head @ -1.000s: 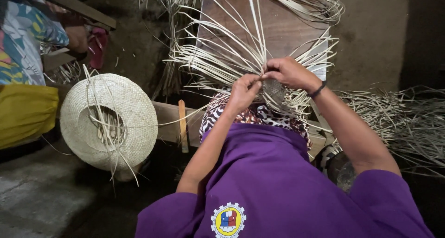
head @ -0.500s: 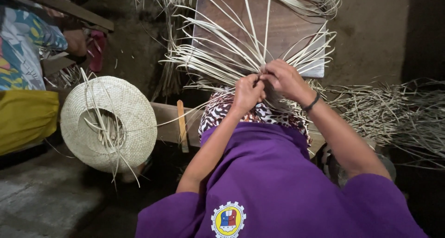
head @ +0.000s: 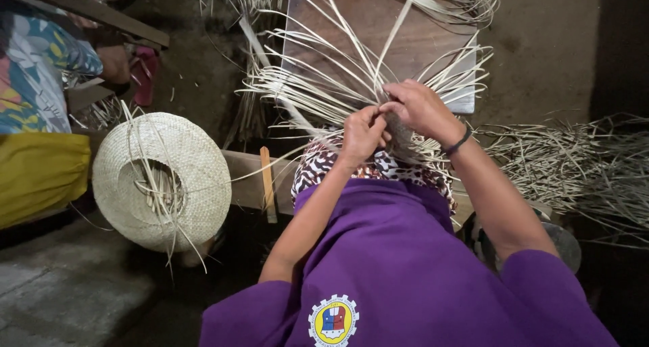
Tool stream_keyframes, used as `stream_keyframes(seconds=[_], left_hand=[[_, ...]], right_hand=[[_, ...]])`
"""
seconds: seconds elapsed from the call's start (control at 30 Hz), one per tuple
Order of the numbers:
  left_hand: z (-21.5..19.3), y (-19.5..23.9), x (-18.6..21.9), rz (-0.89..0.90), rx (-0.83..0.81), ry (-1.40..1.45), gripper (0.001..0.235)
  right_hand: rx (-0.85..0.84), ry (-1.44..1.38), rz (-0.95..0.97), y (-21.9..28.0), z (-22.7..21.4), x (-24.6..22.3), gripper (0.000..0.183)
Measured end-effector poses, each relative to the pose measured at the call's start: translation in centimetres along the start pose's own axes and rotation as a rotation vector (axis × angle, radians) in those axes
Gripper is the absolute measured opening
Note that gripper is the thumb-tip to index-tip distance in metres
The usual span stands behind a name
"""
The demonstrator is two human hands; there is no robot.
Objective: The person weaves dried straw fibers by hand, repeatedly pulling strands through a central bundle to form a woven mat. The hands interlace the fibers in a consistent pattern while seated on the floor.
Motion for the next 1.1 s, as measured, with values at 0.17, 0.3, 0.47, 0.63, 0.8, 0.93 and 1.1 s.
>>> stream_keyframes(seconds=[0.17,0.3,0.47,0.63,0.8,0.93,1.1], left_hand=[[-0.2,-0.5,-1.1,0.006,-0.01,0.114,0.024],[-0.3,-0.2,-1.1,-0.023,-0.016,0.077,0.023],[-1.6,-2.5,-3.6,0.062,0.051,-0.133,0.011],[-1.5,-2.3,-4.5,-0.183,0.007,0.431,0.009],[-0.8,-0.5,-0.5,-0.206,0.009,0.424,0.008],[-0.9,-0.8,-2.2,-0.057,0.066,0.139,0.014],[-0.8,-0.9,0.6,-0.117,-0.038,-0.034,0.031]], right_hand=[[-0.119,-0.193,0.082,0.9,2.1,3.0,0.014],[-0.122,-0.237,0.119,0.9,0.1,0.2,0.01],[0.031,-0.24,0.211,0.5,0.7,1.7,0.012],[-0.056,-0.247,0.089,2.3,1.6,-2.0,0.041],[0.297,-0.134,0.045,5.0,2.6,-2.7,0.028],[0.59,-0.237,0.334,12.2,2.8,4.7,0.019],[0.59,0.192,0.816,23.9,-0.5,12.2,0.033]])
Point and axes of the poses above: each hand's wrist, its own y-axis away from the middle knuckle, its own z-axis out of the palm, x = y × z, the point moved 8 cm from there along -y, towards the middle knuckle, and after that the axes turned 15 degrees about -x, right-handed, at the moved point
